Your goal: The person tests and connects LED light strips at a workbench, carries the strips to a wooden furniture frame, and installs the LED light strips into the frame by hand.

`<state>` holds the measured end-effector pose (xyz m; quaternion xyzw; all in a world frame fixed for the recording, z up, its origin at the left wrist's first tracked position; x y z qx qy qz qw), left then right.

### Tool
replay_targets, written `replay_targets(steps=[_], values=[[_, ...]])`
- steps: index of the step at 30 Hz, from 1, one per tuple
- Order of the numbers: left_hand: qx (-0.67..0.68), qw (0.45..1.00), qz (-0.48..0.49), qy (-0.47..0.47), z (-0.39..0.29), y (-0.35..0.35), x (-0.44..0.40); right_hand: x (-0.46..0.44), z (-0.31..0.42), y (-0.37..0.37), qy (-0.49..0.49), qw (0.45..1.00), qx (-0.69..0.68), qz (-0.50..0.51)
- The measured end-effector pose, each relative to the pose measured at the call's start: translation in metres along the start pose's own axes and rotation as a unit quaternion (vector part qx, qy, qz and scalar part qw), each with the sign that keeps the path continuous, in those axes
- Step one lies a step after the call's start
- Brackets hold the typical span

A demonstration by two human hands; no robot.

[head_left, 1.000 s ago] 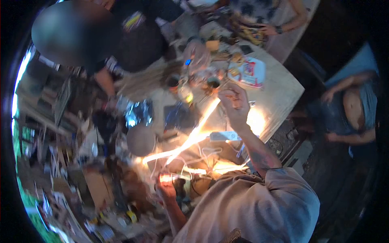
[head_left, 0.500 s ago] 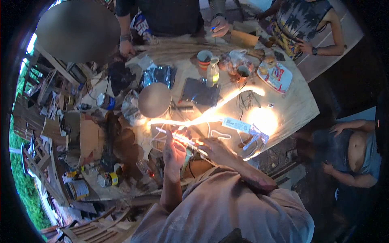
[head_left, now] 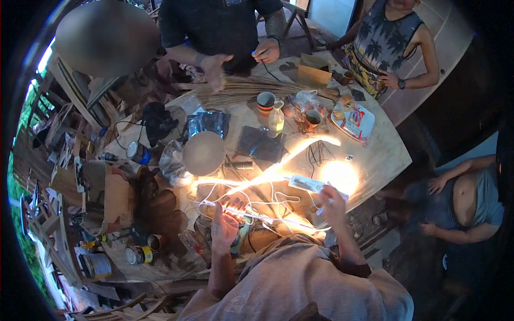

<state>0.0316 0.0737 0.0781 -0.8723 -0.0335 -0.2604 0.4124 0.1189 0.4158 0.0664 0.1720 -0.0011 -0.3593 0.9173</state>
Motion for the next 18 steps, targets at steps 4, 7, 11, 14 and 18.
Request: replay_targets(steps=[4,7,11,14,18], values=[[0.027,0.999,-0.022,0.025,-0.006,-0.002,0.003,-0.032,-0.058,0.066,0.008,0.973,0.072,-0.219],[0.037,0.999,0.004,0.027,-0.006,0.000,-0.001,-0.061,-0.115,0.100,-0.054,0.913,0.209,-0.347],[0.012,0.999,-0.003,0.052,-0.006,0.002,0.001,-0.079,-0.183,0.112,-0.320,0.836,0.174,-0.411],[0.009,0.999,-0.013,0.051,-0.006,0.003,-0.004,-0.083,-0.197,0.100,-0.364,0.819,0.232,-0.378],[0.003,0.999,-0.018,0.042,-0.006,0.001,-0.002,-0.079,-0.196,0.080,-0.370,0.806,0.277,-0.369]])
Point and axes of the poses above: each hand's wrist, its own x-axis away from the middle knuckle, its own y-axis out of the back of the hand, z = x × y, the point moved 2 cm from there along -x, towards the middle knuckle, and after that the axes turned 14 degrees about -z, right-handed, at the moved point
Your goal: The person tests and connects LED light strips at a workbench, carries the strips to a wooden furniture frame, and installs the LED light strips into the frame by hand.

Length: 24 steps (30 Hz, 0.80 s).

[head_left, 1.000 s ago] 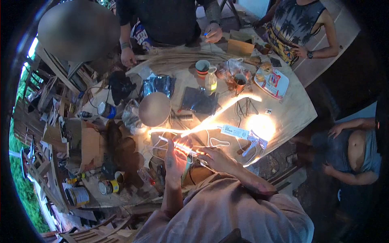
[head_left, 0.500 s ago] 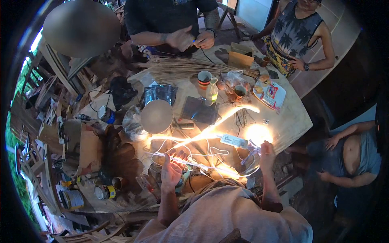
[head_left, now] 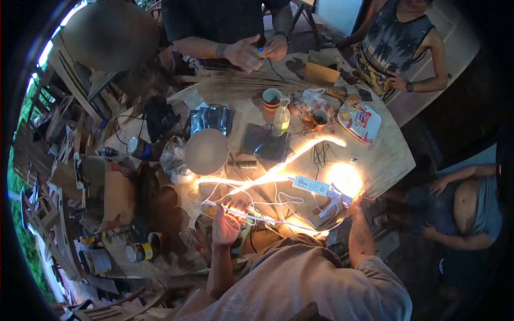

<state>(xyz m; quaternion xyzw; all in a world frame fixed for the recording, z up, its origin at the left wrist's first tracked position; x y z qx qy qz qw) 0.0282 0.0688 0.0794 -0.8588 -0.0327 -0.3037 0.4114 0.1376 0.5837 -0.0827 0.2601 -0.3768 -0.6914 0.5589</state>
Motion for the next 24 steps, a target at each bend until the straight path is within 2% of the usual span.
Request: replay_targets(steps=[1,2,3,5,9,11,24], values=[[0.005,1.000,-0.008,0.001,0.001,0.003,0.000,0.002,0.001,-0.002,0.003,1.000,0.000,0.001],[0.022,0.999,0.034,-0.010,0.004,0.013,-0.005,0.004,-0.002,-0.003,0.009,1.000,-0.002,0.003],[0.028,1.000,0.003,-0.009,0.005,0.014,-0.006,0.003,-0.007,-0.002,0.016,1.000,-0.001,0.005],[-0.002,0.999,0.030,-0.043,0.003,0.009,0.000,0.005,-0.012,0.000,0.029,1.000,0.004,0.009],[0.035,0.999,0.005,-0.012,0.007,0.013,-0.003,0.002,-0.010,0.000,0.034,0.999,0.002,0.006],[0.008,0.999,-0.011,-0.038,0.004,0.006,0.002,0.002,-0.012,0.002,0.034,0.999,0.001,0.007],[0.023,0.999,0.019,-0.034,0.004,0.009,0.000,0.005,0.009,0.000,0.028,0.999,-0.020,0.014]])
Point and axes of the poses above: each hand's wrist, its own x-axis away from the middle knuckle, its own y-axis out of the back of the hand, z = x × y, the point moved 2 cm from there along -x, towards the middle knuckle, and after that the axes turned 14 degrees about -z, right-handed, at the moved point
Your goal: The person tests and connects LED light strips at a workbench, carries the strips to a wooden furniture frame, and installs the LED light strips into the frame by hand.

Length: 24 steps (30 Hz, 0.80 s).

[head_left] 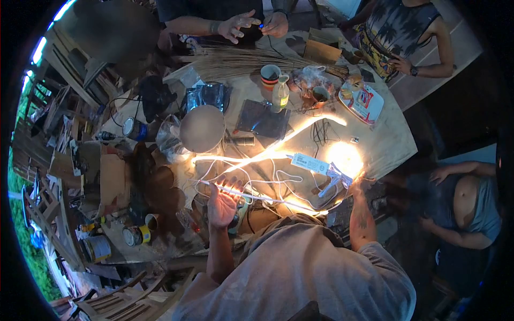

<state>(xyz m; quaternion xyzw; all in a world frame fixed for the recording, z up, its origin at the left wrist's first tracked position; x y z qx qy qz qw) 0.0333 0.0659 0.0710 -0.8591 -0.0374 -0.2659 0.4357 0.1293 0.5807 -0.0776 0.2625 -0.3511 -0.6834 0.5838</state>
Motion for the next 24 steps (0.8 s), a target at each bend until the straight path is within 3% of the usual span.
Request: replay_targets(steps=[24], values=[[0.020,1.000,0.007,-0.004,-0.001,-0.002,0.005,-0.037,-0.044,-0.022,0.080,0.994,-0.059,0.051]])
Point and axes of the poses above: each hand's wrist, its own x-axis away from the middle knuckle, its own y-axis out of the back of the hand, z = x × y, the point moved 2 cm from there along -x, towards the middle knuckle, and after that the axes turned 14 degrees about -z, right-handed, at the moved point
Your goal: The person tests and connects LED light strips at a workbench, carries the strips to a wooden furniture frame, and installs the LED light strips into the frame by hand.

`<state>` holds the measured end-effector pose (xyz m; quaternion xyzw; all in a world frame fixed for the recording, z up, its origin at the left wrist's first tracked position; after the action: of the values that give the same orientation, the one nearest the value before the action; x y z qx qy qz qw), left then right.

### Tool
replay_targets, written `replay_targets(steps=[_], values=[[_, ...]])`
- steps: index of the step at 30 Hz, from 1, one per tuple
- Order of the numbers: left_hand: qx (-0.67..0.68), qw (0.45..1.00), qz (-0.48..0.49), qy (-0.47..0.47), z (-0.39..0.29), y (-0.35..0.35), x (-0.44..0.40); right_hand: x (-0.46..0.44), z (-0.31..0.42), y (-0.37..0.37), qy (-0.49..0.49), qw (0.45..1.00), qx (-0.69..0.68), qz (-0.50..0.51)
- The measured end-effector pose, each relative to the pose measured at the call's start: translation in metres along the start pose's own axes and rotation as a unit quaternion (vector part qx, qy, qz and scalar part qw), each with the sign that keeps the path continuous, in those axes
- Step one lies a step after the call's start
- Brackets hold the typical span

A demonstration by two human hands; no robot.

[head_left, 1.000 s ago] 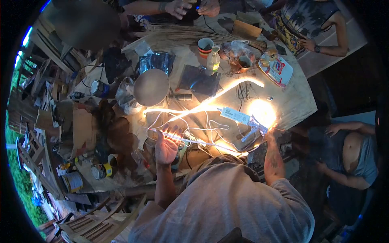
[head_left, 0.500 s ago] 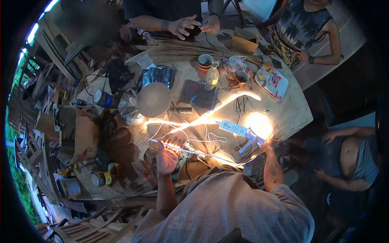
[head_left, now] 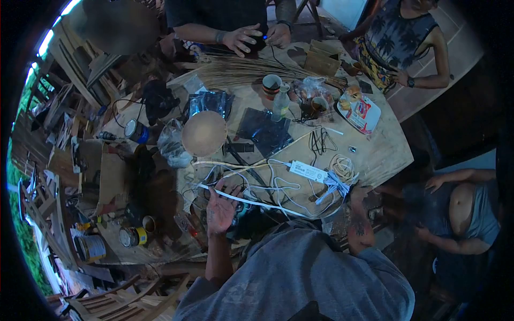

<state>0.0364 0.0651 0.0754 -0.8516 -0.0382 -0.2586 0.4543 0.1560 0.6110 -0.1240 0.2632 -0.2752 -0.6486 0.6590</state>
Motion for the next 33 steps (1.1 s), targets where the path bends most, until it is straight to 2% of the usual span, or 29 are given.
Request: replay_targets(steps=[10,21,23,28,31,33], values=[[0.033,0.998,0.050,-0.004,0.001,0.000,-0.002,0.002,-0.001,-0.001,0.004,1.000,-0.006,-0.009],[0.020,1.000,0.018,0.009,0.000,0.001,-0.002,0.032,0.041,0.028,-0.011,1.000,0.013,0.006],[0.025,0.999,0.025,0.009,0.000,0.001,-0.003,0.020,0.025,0.015,-0.008,0.999,0.013,-0.040],[0.024,0.999,0.046,0.009,0.000,0.001,-0.002,0.028,0.039,0.023,-0.035,0.998,0.039,-0.045],[0.013,0.999,0.030,-0.002,-0.002,-0.010,0.004,0.041,0.052,0.035,-0.060,0.996,0.063,-0.036],[-0.009,0.999,-0.029,-0.015,-0.003,-0.021,0.007,0.041,0.047,0.032,-0.059,0.996,0.065,-0.035]])
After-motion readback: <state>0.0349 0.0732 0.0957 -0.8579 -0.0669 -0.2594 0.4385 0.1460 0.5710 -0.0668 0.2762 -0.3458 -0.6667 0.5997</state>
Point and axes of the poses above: each hand's wrist, its own x-axis away from the middle knuckle, its own y-axis out of the back of the hand, z = x × y, the point moved 2 cm from there along -x, towards the middle knuckle, and after that the axes turned 14 degrees about -z, right-handed, at the moved point
